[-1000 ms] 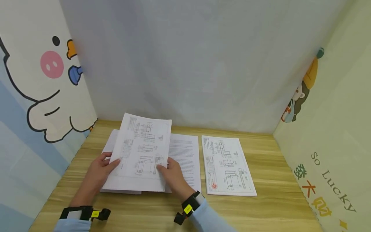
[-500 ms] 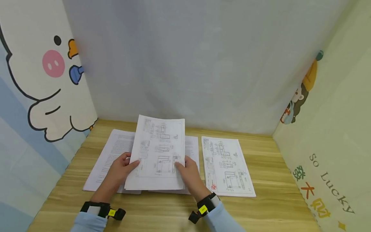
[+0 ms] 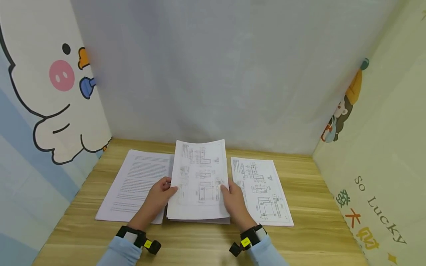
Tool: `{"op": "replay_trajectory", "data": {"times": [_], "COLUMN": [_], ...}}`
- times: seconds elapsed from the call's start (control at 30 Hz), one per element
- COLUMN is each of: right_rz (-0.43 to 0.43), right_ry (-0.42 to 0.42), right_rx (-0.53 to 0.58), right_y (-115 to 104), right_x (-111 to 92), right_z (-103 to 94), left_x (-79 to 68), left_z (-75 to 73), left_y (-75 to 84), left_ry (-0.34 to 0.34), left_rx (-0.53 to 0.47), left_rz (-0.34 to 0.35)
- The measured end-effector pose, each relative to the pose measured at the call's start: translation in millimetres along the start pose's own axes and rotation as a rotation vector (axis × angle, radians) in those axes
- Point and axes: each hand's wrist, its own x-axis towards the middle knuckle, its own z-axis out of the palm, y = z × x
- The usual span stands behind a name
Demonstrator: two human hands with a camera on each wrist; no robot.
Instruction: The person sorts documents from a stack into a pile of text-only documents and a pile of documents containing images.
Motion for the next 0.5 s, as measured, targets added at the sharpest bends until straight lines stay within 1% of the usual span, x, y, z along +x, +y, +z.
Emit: {"op": "replay_trajectory", "data": {"times": [0.2, 0.3, 0.43, 0.5], "right_rz": [-0.033, -0.048, -0.049, -0.048], "right_ry": [0.059, 0.095, 0.147, 0.167], "right_rx": [-0.048, -0.049, -0.047, -0.061], "right_y": [9, 14, 18, 20], "right_x": [3, 4, 6, 6], "right_z": [-16.6, -25.6, -37.4, -42.7], "left_x": [1.6, 4.7, 9.9, 12.1], "left_z": [19.5, 30.1, 43.3, 48.9], "left_y": [2.3, 4.5, 6.9, 7.3], "left_ry": [0.008, -0.004, -0.021, -0.025], "left_rx": [0.02, 0.021, 0.029, 0.031], "left_rz": [0.05, 0.052, 0.038, 0.052]}}
